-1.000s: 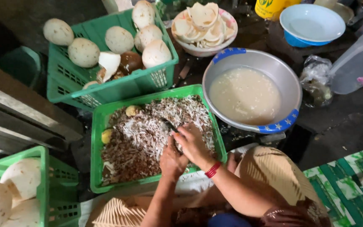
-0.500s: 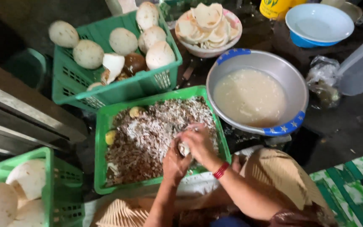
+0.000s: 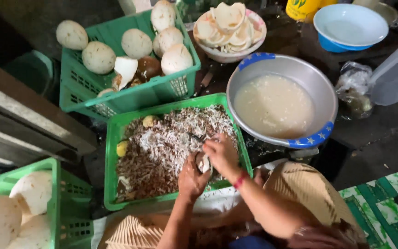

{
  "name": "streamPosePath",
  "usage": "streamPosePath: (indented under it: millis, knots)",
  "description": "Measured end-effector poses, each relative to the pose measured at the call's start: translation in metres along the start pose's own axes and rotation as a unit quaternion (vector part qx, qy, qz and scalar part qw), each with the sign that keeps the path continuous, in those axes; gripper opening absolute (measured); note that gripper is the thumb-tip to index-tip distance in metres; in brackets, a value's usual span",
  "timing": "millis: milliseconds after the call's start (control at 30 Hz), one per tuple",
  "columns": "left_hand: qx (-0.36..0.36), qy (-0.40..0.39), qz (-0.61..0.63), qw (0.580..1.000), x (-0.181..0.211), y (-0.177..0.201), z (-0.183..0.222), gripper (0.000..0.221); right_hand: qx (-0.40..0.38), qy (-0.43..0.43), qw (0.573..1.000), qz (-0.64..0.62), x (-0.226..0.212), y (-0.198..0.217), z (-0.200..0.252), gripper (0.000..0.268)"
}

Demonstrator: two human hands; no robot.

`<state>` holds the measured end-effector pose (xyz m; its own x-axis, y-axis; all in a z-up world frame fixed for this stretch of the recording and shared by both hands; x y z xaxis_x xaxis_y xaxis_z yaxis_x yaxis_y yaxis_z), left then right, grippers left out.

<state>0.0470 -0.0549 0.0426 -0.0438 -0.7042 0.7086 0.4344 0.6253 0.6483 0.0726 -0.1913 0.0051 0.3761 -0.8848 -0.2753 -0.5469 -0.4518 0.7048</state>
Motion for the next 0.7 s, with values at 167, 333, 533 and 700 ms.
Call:
streamPosePath:
  millis: [167,333,533,700]
  knots:
    - [-0.014,0.045,-0.002,0.999,0.018,0.006,0.015,0.082,-0.070,-0.193,0.969,-0.140,-0.039,0.032,-0.016,0.013]
    - [0.000,0.044,0.015,0.999,-0.002,-0.003,0.006,0.078,-0.098,-0.231,0.950,-0.186,0.007,0.006,-0.004,0.019]
    - [0.011,-0.006,0.056,0.998,0.040,0.048,0.040,0.078,-0.216,-0.449,0.765,-0.407,-0.007,0.068,-0.029,0.052]
    - [0.026,-0.105,0.061,0.992,0.055,0.079,0.044,0.080,-0.250,-0.453,0.685,-0.512,-0.032,0.074,-0.026,0.096]
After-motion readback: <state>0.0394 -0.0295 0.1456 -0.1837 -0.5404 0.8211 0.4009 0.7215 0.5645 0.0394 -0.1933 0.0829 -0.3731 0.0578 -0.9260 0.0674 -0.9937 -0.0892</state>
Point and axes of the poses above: each hand's wrist, its own z-axis away from the middle knuckle, its own y-axis out of the back of the hand, x = y × z, the point moved 7 cm from there along -z, towards the middle knuckle
